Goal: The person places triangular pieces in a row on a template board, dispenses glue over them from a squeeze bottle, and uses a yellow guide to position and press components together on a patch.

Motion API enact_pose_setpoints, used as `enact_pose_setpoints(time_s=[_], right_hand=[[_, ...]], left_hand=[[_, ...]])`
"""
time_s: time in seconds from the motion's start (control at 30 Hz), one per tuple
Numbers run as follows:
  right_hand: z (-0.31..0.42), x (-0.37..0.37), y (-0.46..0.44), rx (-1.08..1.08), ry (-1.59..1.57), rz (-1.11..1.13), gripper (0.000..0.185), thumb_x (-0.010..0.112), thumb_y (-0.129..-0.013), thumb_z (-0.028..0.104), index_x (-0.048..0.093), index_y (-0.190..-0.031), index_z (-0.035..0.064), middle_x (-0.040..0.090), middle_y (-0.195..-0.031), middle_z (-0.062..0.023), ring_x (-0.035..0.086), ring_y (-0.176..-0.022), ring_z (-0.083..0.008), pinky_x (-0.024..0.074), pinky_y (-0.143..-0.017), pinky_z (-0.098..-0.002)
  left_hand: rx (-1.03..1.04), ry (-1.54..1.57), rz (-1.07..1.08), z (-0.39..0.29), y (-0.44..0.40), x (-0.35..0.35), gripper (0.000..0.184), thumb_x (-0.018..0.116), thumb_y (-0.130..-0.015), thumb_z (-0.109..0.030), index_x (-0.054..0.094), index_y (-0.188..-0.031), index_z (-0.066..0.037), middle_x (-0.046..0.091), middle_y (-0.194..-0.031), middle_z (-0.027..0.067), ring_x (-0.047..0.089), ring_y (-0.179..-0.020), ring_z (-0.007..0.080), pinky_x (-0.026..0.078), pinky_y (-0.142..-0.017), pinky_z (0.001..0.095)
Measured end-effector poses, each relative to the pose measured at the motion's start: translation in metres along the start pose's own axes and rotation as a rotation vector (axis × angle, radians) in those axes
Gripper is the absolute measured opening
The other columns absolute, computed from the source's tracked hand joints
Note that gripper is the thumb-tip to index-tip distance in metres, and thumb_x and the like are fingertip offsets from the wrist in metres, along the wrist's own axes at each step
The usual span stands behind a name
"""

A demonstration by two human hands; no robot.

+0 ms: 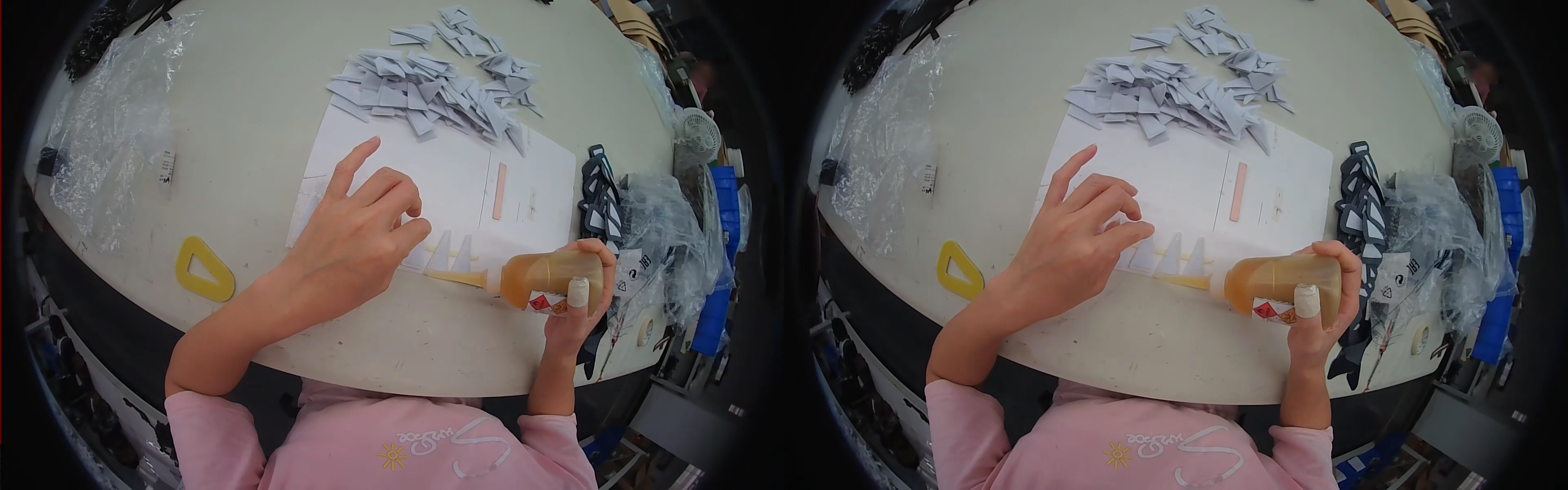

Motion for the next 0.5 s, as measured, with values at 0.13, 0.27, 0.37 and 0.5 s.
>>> enact_pose_setpoints(time_s=[0.13,0.27,0.37,0.5], right_hand=[[-0.011,-0.017,-0.013,0.236,-0.562,-0.014,0.058,0.066,-0.099,0.042,0.055,-0.135,-0.0011,0.064,-0.113,-0.0136,0.066,-0.104,-0.0222,0.055,-0.094,-0.0347],[-0.019,-0.033,-0.024,0.354,-0.901,-0.122,0.056,0.061,-0.104,0.039,0.052,-0.143,-0.0011,0.065,-0.124,-0.0149,0.067,-0.117,-0.0261,0.0575,-0.102,-0.0406],[0.003,-0.016,-0.024,0.136,-0.381,-0.19,0.056,0.063,-0.103,0.04,0.051,-0.141,0.0013,0.063,-0.122,-0.0119,0.065,-0.114,-0.0194,0.0555,-0.099,-0.0358],[0.001,0.003,-0.026,-0.085,-0.11,-0.016,0.057,0.071,-0.098,0.037,0.051,-0.138,0.002,0.06,-0.116,-0.01,0.061,-0.109,-0.0157,0.0501,-0.099,-0.0317]], left_hand=[[-0.011,0.003,-0.029,0.001,-0.002,-0.01,0.031,0.072,-0.073,0.008,0.074,-0.099,-0.009,0.065,-0.098,0.003,0.065,-0.11,0.0236,0.034,-0.123,0.0581],[0.001,0.049,-0.006,0.005,0.0,-0.021,0.035,0.073,-0.071,0.009,0.075,-0.1,-0.011,0.063,-0.103,0.003,0.063,-0.111,0.0237,0.035,-0.123,0.0561],[0.018,0.098,0.072,0.008,0.006,-0.018,0.035,0.073,-0.071,0.008,0.077,-0.099,-0.012,0.062,-0.105,0.003,0.061,-0.112,0.0238,0.035,-0.122,0.0552],[0.034,0.096,0.115,0.008,0.01,-0.01,0.03,0.074,-0.072,0.007,0.079,-0.095,-0.012,0.062,-0.105,0.0032,0.059,-0.113,0.0249,0.036,-0.12,0.0532]])
Point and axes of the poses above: each hand's wrist, its own y-axis away from the middle knuckle, its own x-axis out of the palm, z = x × y, the point moved 4 cm from there along -y, towards the middle knuckle
